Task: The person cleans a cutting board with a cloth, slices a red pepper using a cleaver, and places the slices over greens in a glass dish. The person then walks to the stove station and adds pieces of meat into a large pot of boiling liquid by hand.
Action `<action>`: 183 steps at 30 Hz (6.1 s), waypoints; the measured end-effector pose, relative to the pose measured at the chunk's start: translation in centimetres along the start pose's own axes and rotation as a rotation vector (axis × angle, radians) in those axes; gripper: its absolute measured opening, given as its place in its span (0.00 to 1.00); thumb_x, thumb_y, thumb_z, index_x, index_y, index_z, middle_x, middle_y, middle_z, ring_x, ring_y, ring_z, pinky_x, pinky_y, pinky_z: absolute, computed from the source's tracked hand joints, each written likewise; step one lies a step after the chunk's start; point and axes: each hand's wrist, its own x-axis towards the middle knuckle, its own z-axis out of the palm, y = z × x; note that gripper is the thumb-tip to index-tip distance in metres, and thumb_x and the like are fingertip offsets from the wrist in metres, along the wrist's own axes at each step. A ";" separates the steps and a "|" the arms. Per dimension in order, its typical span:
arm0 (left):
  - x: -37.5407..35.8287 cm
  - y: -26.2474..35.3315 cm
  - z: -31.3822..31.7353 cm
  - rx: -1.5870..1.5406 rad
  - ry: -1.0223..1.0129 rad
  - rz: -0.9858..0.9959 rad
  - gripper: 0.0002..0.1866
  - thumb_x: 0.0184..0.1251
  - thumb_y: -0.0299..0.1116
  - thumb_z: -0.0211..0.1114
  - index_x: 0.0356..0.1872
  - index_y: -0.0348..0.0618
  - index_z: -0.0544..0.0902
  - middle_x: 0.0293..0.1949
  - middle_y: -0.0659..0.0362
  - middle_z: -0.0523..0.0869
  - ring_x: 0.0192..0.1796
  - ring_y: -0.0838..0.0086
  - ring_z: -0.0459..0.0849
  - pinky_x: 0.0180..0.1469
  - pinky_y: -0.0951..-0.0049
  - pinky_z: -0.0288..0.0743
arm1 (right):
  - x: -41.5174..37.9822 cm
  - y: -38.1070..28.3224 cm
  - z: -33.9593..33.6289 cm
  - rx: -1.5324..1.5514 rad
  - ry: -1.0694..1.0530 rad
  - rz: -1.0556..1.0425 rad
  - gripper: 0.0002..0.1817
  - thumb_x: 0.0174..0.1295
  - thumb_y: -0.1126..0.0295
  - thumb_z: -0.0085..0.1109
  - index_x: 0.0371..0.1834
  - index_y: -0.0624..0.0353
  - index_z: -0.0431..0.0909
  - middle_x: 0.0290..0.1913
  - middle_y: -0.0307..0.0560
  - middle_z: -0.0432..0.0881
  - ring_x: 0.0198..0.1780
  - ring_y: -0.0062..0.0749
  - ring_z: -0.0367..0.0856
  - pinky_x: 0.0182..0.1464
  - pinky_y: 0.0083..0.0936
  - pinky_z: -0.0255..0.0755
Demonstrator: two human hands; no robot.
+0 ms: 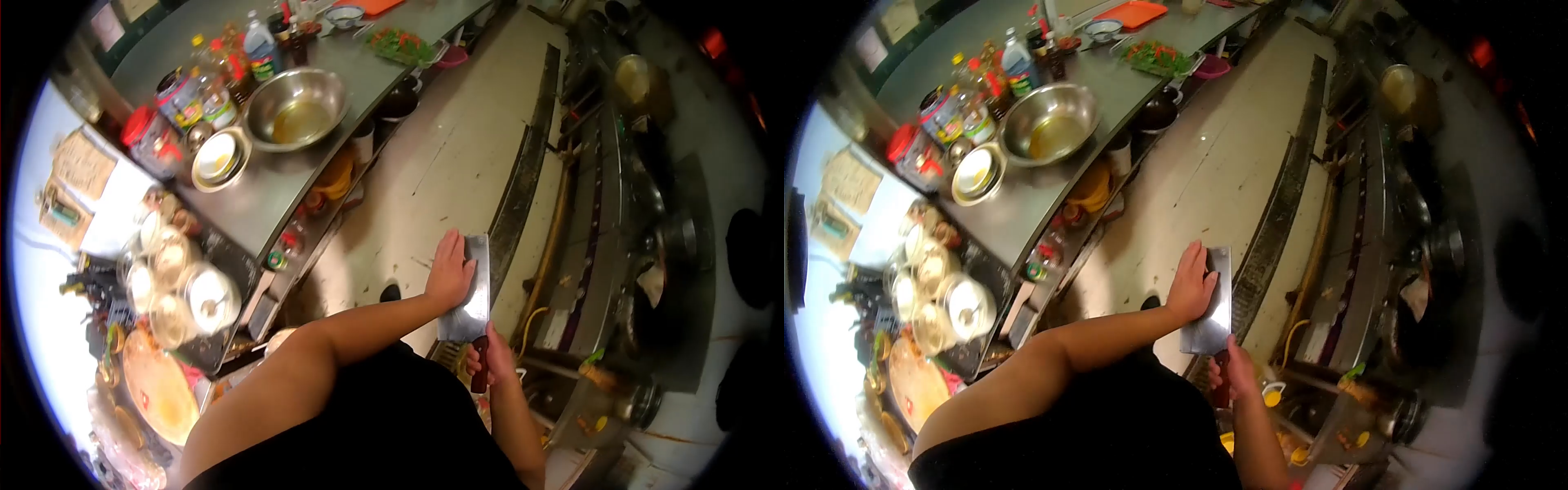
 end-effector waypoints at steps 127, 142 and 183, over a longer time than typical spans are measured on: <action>-31.2 5.5 23.1 -0.804 1.813 -2.316 0.18 0.56 0.39 0.63 0.44 0.41 0.84 0.47 0.48 0.85 0.52 0.56 0.82 0.56 0.61 0.74 | -0.9 22.8 38.6 -1.918 -1.647 0.428 0.07 0.63 0.71 0.57 0.34 0.57 0.68 0.18 0.39 0.70 0.13 0.23 0.66 0.14 0.25 0.64; -79.8 15.6 -1.9 -0.097 1.670 -2.291 0.17 0.58 0.42 0.61 0.40 0.39 0.84 0.42 0.46 0.86 0.49 0.52 0.82 0.52 0.59 0.75 | 0.3 37.8 46.5 -1.550 -1.220 -0.939 0.24 0.59 0.73 0.53 0.61 0.58 0.70 0.34 0.51 0.80 0.31 0.39 0.79 0.32 0.31 0.74; -109.3 -19.0 -58.6 0.549 -0.159 -1.372 0.20 0.61 0.47 0.56 0.41 0.39 0.81 0.44 0.43 0.84 0.50 0.50 0.81 0.54 0.56 0.74 | -10.4 55.0 10.9 -1.481 0.058 0.050 0.07 0.65 0.67 0.53 0.31 0.56 0.77 0.19 0.45 0.71 0.15 0.32 0.69 0.14 0.30 0.61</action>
